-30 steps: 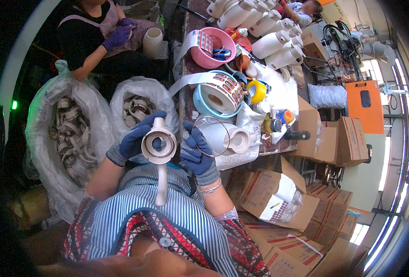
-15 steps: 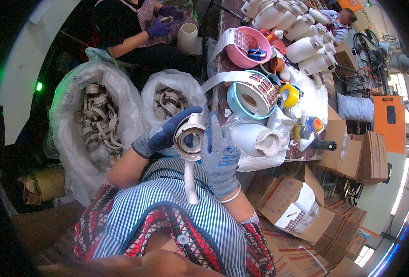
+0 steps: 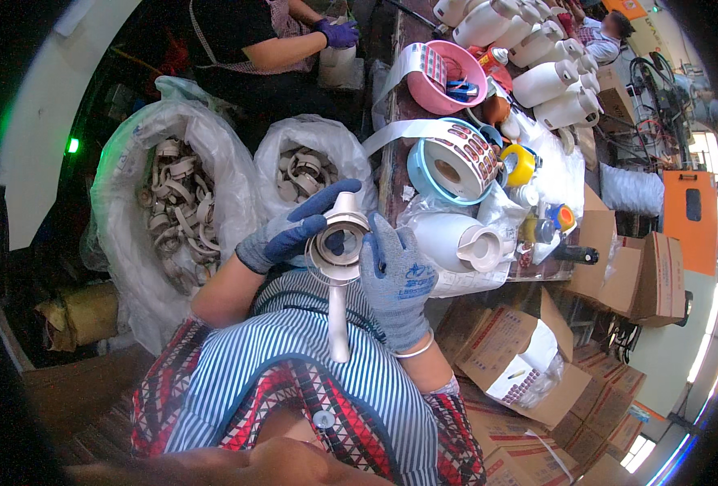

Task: The person repeatedly picks up white kettle spouts from a large plastic bag, inspects them by turning them over, and places them on a work table. Other workers are visible in the background performing similar tasks.

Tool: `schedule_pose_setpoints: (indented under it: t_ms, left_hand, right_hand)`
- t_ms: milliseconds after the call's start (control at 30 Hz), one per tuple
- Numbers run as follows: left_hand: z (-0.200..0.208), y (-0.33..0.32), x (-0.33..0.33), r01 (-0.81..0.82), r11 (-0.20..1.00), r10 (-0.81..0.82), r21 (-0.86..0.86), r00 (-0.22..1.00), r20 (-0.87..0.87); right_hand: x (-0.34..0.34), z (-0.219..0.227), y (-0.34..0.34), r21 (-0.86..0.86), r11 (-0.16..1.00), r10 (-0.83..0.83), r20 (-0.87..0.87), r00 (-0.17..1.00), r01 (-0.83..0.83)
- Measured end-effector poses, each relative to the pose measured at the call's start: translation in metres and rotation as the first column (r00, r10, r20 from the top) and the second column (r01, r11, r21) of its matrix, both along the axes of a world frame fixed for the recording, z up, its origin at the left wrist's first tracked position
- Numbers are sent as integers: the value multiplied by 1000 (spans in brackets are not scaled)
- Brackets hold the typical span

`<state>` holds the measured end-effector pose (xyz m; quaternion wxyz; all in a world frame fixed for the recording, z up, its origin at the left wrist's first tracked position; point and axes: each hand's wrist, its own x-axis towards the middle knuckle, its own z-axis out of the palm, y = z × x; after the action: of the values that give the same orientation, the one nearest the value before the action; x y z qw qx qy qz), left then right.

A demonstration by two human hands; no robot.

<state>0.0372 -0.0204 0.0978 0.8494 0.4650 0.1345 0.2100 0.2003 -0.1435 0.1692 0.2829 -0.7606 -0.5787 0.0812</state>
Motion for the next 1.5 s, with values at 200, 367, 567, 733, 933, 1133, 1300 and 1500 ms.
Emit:
schedule_pose_setpoints:
  t_ms: [200, 367, 567, 733, 933, 1133, 1300, 1500]
  left_hand:
    - [-8, 4, -1, 28, 999, -26, -36, 998, 51]
    - [-5, 0, 0, 8, 1000, -8, 17, 1000, -6]
    - [-6, -5, 5, 17, 999, -20, -37, 997, -81]
    - [-2, -6, 9, 1, 998, -8, -69, 995, -103]
    - [-3, -8, 7, 12, 978, -15, -207, 1000, -14]
    - [3, -9, 7, 3, 979, -2, -206, 1000, 4]
    - [-5, -10, 5, 14, 973, -8, -230, 1000, 23]
    - [-13, -13, 2, 78, 958, -47, -275, 992, 120]
  right_hand:
    - [12, -11, -1, 82, 991, 112, -111, 988, -103]
    - [18, -13, -13, -49, 975, 197, -259, 946, -216]
    - [23, -24, -24, -101, 968, 149, -514, 845, -231]
    - [3, -20, -31, -125, 970, 150, -367, 918, -209]
    - [15, -30, -34, -66, 973, 103, -740, 665, -223]
    - [9, -25, -31, -87, 982, 26, -821, 570, -170]
    - [4, -23, -29, -126, 973, 94, -542, 835, -191]
    - [20, -29, -31, -90, 951, 142, -721, 678, -295]
